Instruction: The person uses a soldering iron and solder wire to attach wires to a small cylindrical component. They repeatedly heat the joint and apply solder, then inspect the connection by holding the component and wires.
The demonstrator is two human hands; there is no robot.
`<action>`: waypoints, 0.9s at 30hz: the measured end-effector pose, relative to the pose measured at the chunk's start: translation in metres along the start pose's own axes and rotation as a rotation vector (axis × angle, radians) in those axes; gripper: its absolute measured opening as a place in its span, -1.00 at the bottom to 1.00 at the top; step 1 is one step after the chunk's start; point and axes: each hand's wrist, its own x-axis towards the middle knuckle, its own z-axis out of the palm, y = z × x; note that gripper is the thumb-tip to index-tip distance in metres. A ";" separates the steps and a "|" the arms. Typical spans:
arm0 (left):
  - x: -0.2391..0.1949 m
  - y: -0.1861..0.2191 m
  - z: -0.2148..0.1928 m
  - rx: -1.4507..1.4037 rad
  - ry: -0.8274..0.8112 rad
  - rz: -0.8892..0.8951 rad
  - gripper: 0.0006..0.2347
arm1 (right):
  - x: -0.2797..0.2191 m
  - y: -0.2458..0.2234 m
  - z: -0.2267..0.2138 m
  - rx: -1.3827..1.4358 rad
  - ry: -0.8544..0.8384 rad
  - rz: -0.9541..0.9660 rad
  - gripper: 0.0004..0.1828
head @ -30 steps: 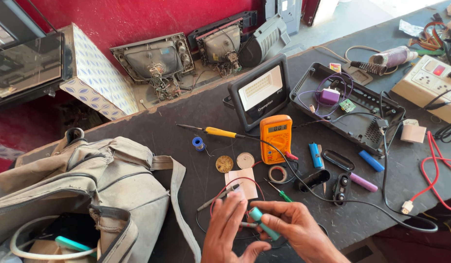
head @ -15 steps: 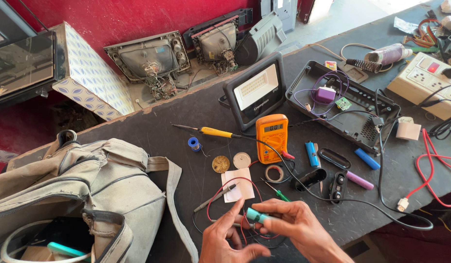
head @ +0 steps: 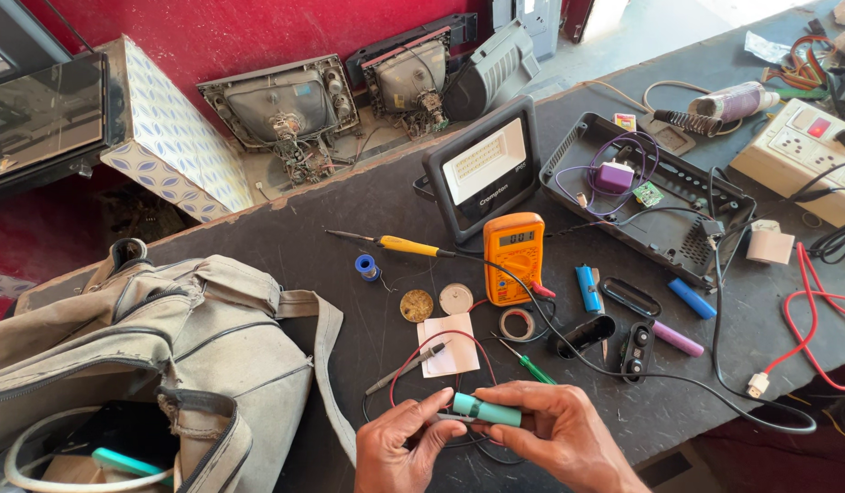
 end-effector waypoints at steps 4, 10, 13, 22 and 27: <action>0.002 0.007 -0.005 0.067 -0.016 0.121 -0.62 | 0.001 0.001 -0.005 -0.068 0.041 -0.010 -0.56; 0.006 0.030 -0.010 -0.042 -0.191 -0.338 -0.46 | 0.002 0.007 -0.017 -0.051 0.098 -0.013 -0.56; 0.009 0.039 -0.020 0.102 -0.187 -0.233 -0.53 | 0.004 0.011 -0.022 -0.046 0.122 -0.015 -0.59; 0.005 0.030 -0.022 0.220 0.149 0.206 -0.84 | 0.005 0.005 -0.029 -0.078 0.125 0.062 -0.58; 0.003 0.009 -0.024 0.274 0.177 0.347 -0.89 | 0.008 0.010 -0.026 0.035 0.073 0.079 -0.60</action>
